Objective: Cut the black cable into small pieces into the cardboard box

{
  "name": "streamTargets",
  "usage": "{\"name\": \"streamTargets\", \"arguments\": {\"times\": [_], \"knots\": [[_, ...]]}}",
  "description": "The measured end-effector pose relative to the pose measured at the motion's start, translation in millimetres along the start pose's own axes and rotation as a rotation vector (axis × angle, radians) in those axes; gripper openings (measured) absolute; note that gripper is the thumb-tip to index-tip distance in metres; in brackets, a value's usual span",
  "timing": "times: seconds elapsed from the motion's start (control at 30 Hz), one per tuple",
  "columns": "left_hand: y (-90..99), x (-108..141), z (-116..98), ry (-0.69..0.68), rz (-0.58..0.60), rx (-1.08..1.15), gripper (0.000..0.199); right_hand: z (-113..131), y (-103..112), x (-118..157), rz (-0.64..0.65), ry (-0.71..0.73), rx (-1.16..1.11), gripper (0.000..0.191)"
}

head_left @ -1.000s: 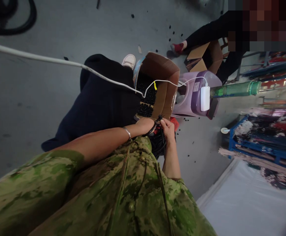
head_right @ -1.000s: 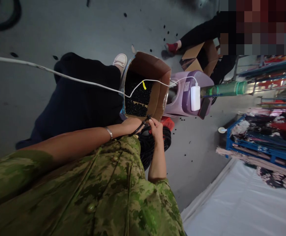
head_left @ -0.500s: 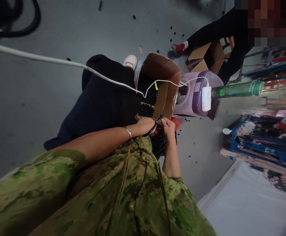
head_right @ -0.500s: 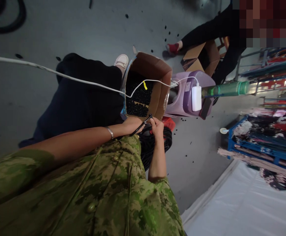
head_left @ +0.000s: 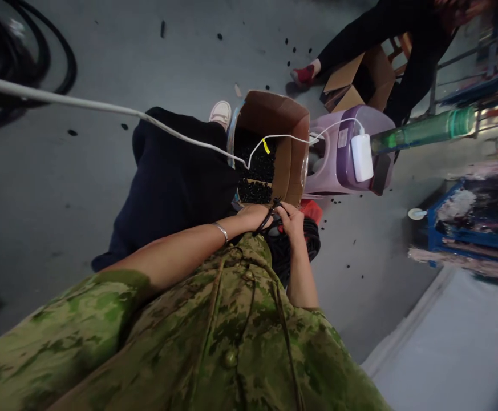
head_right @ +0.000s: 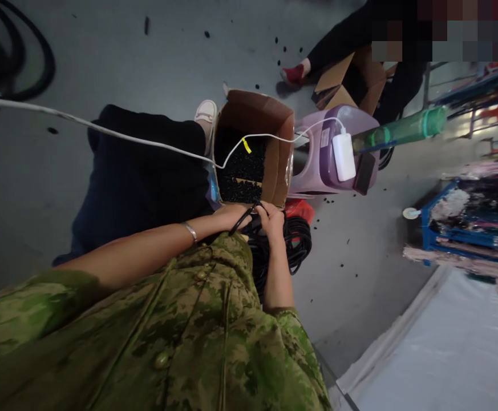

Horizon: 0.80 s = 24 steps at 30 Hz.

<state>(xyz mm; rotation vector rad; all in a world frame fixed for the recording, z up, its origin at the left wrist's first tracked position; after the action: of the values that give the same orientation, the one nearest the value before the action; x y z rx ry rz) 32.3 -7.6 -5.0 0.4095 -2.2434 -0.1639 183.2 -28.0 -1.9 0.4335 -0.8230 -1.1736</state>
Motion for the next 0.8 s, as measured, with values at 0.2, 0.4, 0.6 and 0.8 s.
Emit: {"name": "streamTargets", "arguments": {"times": [0.2, 0.4, 0.6, 0.8], "knots": [[-0.5, -2, 2, -0.082, -0.039, -0.049, 0.044, 2, 2, -2, -0.031, 0.025, 0.043, 0.028], [0.3, 2, 1, -0.101, -0.065, -0.113, 0.038, 5, 1, 0, -0.039, 0.024, 0.0, 0.03], [-1.6, 5, 1, -0.059, -0.123, -0.176, 0.032, 14, 9, 7, -0.089, 0.067, -0.1, 0.029], [-2.3, 3, 4, -0.07, -0.16, -0.118, 0.033, 18, 14, 14, -0.16, 0.051, -0.175, 0.03]]}}
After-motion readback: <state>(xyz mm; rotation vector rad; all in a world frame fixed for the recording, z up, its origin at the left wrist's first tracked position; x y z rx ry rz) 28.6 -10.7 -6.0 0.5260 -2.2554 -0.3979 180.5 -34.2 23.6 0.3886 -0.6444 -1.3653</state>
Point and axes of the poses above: each hand's wrist, its own x-axis away from the middle knuckle, its own y-axis out of the back of the hand, z = x × y, the point moved 4 cm from there along -x, towards the middle knuckle, and after that the axes turned 13 degrees about z, right-handed, at the moved point
